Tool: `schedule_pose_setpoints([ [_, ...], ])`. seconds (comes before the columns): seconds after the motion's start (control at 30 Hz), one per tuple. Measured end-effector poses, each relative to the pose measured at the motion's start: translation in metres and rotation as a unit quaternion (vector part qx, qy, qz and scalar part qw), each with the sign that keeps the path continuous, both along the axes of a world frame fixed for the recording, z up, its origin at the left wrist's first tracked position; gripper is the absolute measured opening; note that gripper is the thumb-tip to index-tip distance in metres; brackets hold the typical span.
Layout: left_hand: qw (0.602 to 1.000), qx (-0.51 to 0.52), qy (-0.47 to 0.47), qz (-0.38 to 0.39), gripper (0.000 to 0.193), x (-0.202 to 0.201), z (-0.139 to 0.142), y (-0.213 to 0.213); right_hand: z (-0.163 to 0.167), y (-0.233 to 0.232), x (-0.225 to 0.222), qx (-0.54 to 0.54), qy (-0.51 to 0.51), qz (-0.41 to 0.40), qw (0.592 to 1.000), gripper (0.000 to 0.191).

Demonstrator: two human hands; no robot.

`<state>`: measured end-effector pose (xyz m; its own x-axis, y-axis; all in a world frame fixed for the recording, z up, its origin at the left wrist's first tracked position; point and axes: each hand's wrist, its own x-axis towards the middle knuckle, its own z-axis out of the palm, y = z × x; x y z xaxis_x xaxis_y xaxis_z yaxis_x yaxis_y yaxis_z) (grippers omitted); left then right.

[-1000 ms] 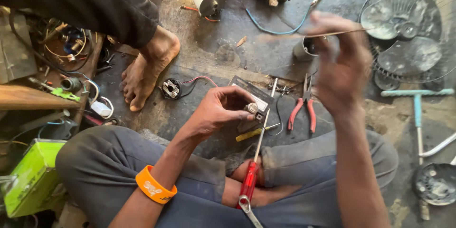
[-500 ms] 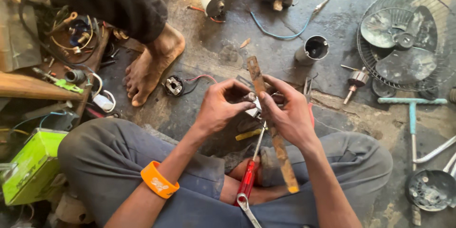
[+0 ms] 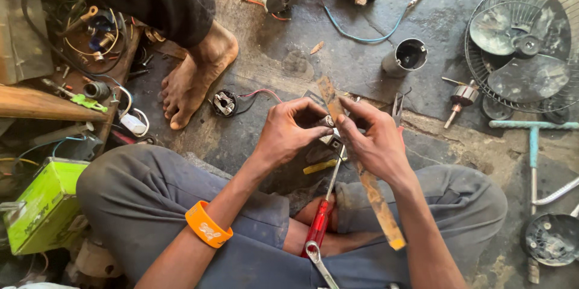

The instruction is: The person sits on the workshop floor repairing a small electromechanical component, holding it on their lap. They manipulate its parts by hand, use pliers to grip and adjust pieces, and use a flat file to work a metal surface, handling the component throughout.

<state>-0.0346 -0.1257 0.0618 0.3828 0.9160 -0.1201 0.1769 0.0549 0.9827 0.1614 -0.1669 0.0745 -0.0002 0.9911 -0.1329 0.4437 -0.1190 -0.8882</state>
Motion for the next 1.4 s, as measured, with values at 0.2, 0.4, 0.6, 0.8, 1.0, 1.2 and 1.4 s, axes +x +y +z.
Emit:
schedule_pose_setpoints([
  [0.2,0.999,0.035,0.038,-0.009,0.023,-0.0013,-0.0012,-0.0007,0.0014,0.0019,-0.0037,-0.060,0.055,-0.040,0.996,0.045],
  [0.4,0.997,0.070,0.039,-0.016,0.022,-0.0014,-0.0018,-0.0004,0.0035,0.0035,-0.0024,-0.062,0.057,-0.029,0.996,0.045],
  [0.6,1.000,0.023,0.019,-0.002,0.020,0.0012,-0.0001,0.0004,0.0019,0.0047,-0.0025,-0.111,0.100,-0.041,0.988,0.048],
  [0.8,0.999,0.016,0.031,0.004,0.022,0.0009,0.0026,0.0006,-0.0018,0.0049,-0.0036,-0.118,0.152,-0.055,0.980,0.047],
  [1.0,1.000,0.008,0.020,-0.007,0.020,0.0006,-0.0009,0.0016,-0.0008,0.0057,-0.0043,-0.108,0.163,-0.058,0.979,0.042],
  [1.2,0.998,0.021,0.048,-0.016,0.020,-0.0008,-0.0044,0.0023,0.0033,0.0071,-0.0059,-0.098,0.075,-0.060,0.991,0.042],
  [1.4,0.998,0.023,0.058,-0.012,0.019,-0.0006,-0.0038,0.0045,-0.0009,0.0061,-0.0049,-0.099,0.059,-0.062,0.991,0.044],
])
